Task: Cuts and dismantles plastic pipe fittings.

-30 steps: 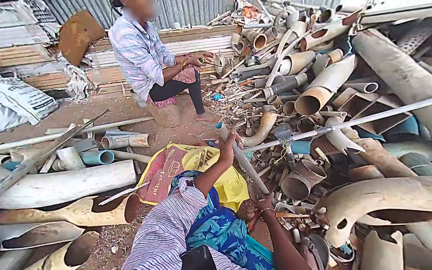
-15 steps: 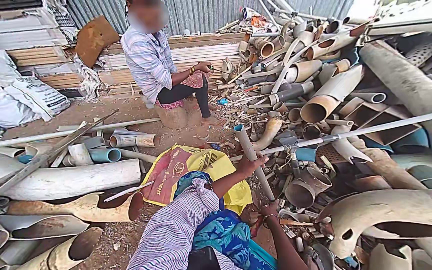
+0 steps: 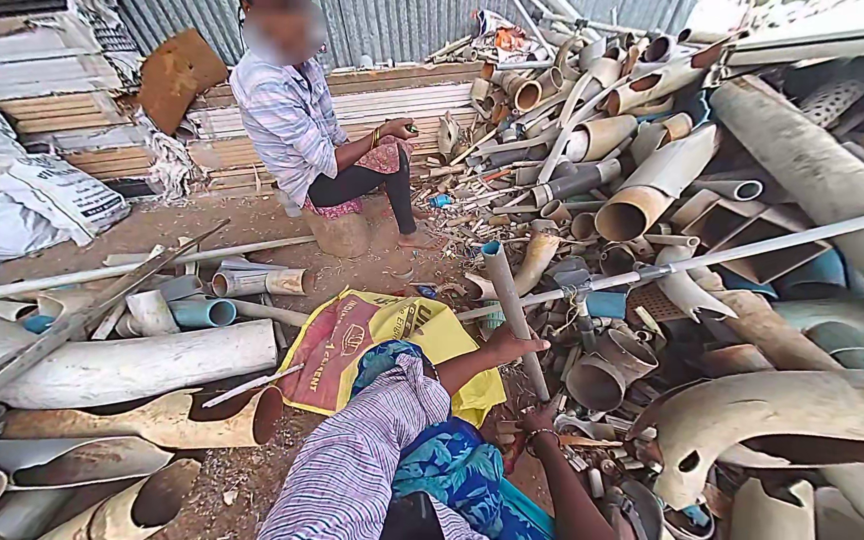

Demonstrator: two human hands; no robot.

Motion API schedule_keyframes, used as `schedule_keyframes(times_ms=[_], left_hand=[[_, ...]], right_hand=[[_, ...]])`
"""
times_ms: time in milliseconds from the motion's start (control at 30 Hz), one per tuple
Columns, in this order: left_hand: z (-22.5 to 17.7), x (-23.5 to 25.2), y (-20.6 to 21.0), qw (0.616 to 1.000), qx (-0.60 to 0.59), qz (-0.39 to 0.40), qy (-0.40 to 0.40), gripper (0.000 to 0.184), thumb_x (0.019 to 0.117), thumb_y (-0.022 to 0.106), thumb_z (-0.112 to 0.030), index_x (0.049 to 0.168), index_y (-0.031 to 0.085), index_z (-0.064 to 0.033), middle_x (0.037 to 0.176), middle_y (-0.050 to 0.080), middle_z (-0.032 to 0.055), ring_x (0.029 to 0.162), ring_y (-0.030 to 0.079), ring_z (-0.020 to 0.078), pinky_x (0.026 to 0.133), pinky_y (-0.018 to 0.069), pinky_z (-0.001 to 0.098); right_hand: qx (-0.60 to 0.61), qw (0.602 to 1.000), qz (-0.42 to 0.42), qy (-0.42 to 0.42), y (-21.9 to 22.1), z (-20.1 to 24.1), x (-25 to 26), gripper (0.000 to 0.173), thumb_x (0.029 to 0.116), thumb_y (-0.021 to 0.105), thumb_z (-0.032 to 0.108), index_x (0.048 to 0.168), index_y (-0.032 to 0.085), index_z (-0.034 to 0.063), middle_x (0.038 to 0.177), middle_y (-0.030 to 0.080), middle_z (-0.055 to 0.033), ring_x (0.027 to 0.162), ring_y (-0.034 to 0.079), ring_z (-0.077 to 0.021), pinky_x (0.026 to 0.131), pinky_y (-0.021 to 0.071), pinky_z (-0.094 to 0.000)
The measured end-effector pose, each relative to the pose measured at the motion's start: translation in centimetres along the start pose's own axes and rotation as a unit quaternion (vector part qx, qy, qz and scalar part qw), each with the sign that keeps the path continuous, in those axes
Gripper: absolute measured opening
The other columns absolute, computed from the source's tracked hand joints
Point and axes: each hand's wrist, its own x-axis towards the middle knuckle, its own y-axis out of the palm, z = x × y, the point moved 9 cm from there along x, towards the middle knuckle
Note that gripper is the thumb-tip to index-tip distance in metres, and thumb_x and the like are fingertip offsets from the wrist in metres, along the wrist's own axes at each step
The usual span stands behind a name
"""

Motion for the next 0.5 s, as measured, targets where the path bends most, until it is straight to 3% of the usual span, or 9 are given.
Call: schedule_keyframes(times_ms=[67, 133, 200, 233, 367, 500], left_hand=[[2.1, -0.3, 0.8, 0.993, 0.049, 0.021, -0.105, 0.042, 0.0969, 0.072, -0.028, 0.124, 0.062, 0.0026, 0.110, 0.064, 0.0176, 0.090, 0.059, 0.0204, 0.082, 0.0511, 0.0390], [3.8, -0.5, 1.2, 0.984, 0.046, 0.021, -0.173, 0.052, 0.0988, 0.069, -0.037, 0.135, 0.056, -0.0011, 0.118, 0.061, 0.0198, 0.093, 0.060, 0.0242, 0.083, 0.0504, 0.0408], [3.8, -0.5, 1.1, 0.980, -0.002, 0.014, -0.199, 0.057, 0.1007, 0.067, -0.037, 0.142, 0.052, -0.0007, 0.133, 0.058, 0.0259, 0.108, 0.065, 0.0312, 0.093, 0.0540, 0.0446], [3.4, -0.5, 0.9, 0.980, -0.022, 0.009, -0.200, 0.054, 0.1020, 0.066, -0.035, 0.142, 0.051, -0.0007, 0.133, 0.057, 0.0256, 0.108, 0.064, 0.0307, 0.092, 0.0537, 0.0438], [0.8, -0.9, -0.7, 0.978, -0.073, -0.031, -0.191, 0.049, 0.1039, 0.063, -0.032, 0.140, 0.053, -0.0004, 0.133, 0.057, 0.0242, 0.110, 0.062, 0.0300, 0.091, 0.0538, 0.0429], [-2.6, -1.6, -3.8, 0.975, -0.132, -0.093, -0.155, 0.051, 0.1046, 0.062, -0.030, 0.144, 0.049, 0.0001, 0.140, 0.054, 0.0255, 0.116, 0.063, 0.0319, 0.094, 0.0549, 0.0431]], right_hand=[[0.127, 0.992, -0.014, 0.020, 0.0, -0.7, 0.1, 0.078, 0.0977, 0.058, -0.001, 0.160, 0.011, 0.0003, 0.146, 0.043, -0.0361, 0.115, 0.063, -0.0431, 0.092, 0.0545, -0.0547], [0.210, 0.975, -0.019, 0.071, -0.1, -1.5, 0.0, 0.053, 0.1054, 0.049, 0.008, 0.153, 0.030, -0.0048, 0.137, 0.052, -0.0308, 0.106, 0.064, -0.0362, 0.088, 0.0542, -0.0499], [0.278, 0.955, -0.020, 0.099, -0.1, -1.9, -0.3, 0.036, 0.1090, 0.044, 0.015, 0.137, 0.046, -0.0067, 0.112, 0.058, -0.0216, 0.085, 0.060, -0.0242, 0.075, 0.0521, -0.0403], [0.315, 0.943, -0.015, 0.102, 0.0, -1.9, -0.3, 0.029, 0.1095, 0.042, 0.017, 0.126, 0.051, -0.0053, 0.098, 0.055, -0.0157, 0.074, 0.054, -0.0196, 0.066, 0.0491, -0.0364], [0.441, 0.893, 0.025, 0.086, 0.4, -0.4, -0.5, 0.031, 0.1122, 0.036, 0.030, 0.107, 0.052, 0.0034, 0.072, 0.052, -0.0041, 0.051, 0.048, -0.0102, 0.048, 0.0439, -0.0261], [0.543, 0.837, 0.041, 0.060, 0.1, 2.3, -1.3, 0.032, 0.1124, 0.036, 0.035, 0.091, 0.044, 0.0118, 0.059, 0.049, 0.0021, 0.041, 0.046, -0.0051, 0.040, 0.0427, -0.0202]])
